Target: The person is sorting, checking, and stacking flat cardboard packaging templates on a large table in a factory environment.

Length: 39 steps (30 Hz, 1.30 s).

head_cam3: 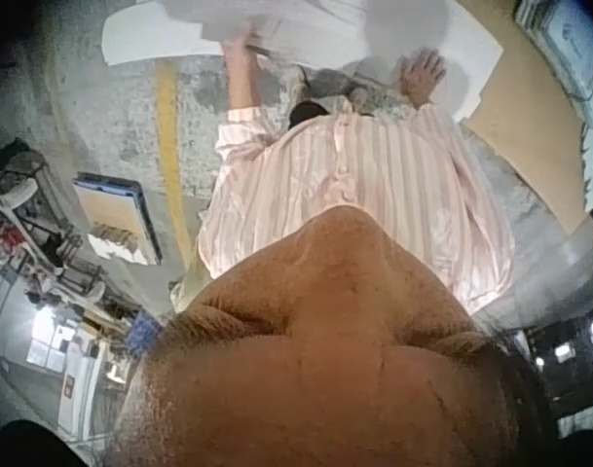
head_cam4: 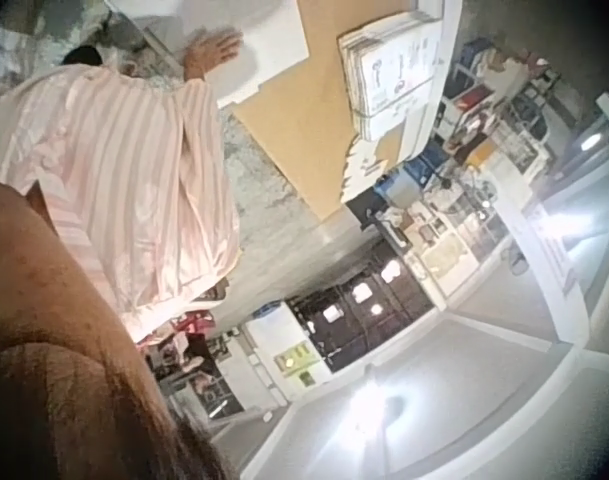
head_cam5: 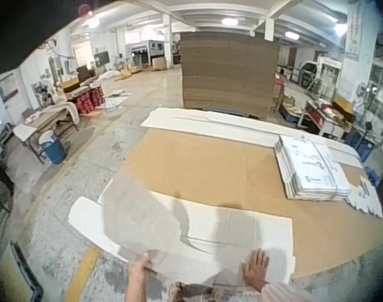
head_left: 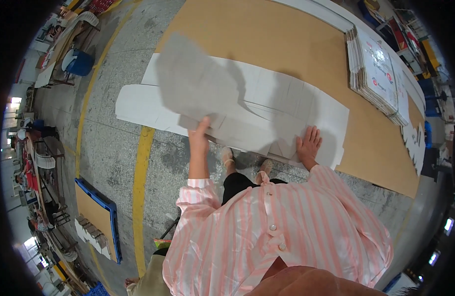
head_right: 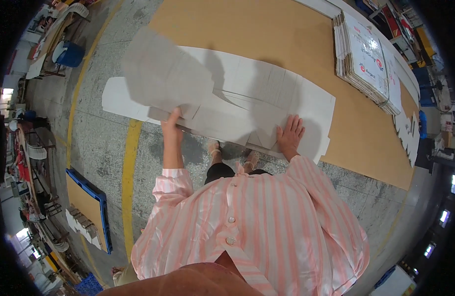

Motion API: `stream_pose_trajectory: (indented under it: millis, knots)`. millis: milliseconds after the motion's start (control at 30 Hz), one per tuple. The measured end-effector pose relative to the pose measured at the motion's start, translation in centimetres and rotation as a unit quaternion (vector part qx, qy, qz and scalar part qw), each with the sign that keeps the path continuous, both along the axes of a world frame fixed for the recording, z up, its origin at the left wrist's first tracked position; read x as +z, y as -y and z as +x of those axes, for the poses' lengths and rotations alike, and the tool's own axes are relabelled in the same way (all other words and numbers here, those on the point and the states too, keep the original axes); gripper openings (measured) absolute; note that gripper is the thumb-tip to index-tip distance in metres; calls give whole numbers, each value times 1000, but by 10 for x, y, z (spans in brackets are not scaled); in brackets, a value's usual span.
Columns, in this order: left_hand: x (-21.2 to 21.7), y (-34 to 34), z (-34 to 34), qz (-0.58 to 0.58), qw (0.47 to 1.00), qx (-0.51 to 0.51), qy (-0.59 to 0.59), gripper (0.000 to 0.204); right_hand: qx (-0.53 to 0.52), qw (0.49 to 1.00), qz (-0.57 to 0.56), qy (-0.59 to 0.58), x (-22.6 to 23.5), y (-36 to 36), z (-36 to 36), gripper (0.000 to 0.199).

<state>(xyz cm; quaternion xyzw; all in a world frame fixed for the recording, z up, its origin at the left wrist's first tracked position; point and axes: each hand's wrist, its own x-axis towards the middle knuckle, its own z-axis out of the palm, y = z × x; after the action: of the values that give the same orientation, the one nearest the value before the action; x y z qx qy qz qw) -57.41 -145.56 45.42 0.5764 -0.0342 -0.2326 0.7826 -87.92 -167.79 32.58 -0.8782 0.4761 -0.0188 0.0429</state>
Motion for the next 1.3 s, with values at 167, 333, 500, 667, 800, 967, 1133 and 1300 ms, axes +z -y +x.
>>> stream_pose_trajectory:
  millis: [167,333,500,667,800,967,1133,1300]
  knots:
    - [-87,-47,70,-207,944,82,-241,41,2,1000,2,-13,-1,1,-1,71]
    - [-100,-42,75,-60,983,95,-148,39,10,1000,-3,-20,-4,7,-5,69]
    - [-27,-14,52,100,994,46,-16,42,19,1000,-24,4,-4,10,-14,69]
    - [51,35,-26,282,837,-132,451,37,17,1000,-13,-11,-9,11,-18,69]
    - [64,102,-132,271,507,-229,786,44,40,988,136,56,-108,55,-106,68]
    - [29,105,-175,306,391,-312,810,46,-13,930,311,196,-119,48,-93,65]
    - [66,66,-91,233,743,-183,600,56,22,996,-12,-87,-42,22,-45,68]
    - [20,11,-5,37,995,24,87,36,2,1000,-18,4,-2,20,-39,70]
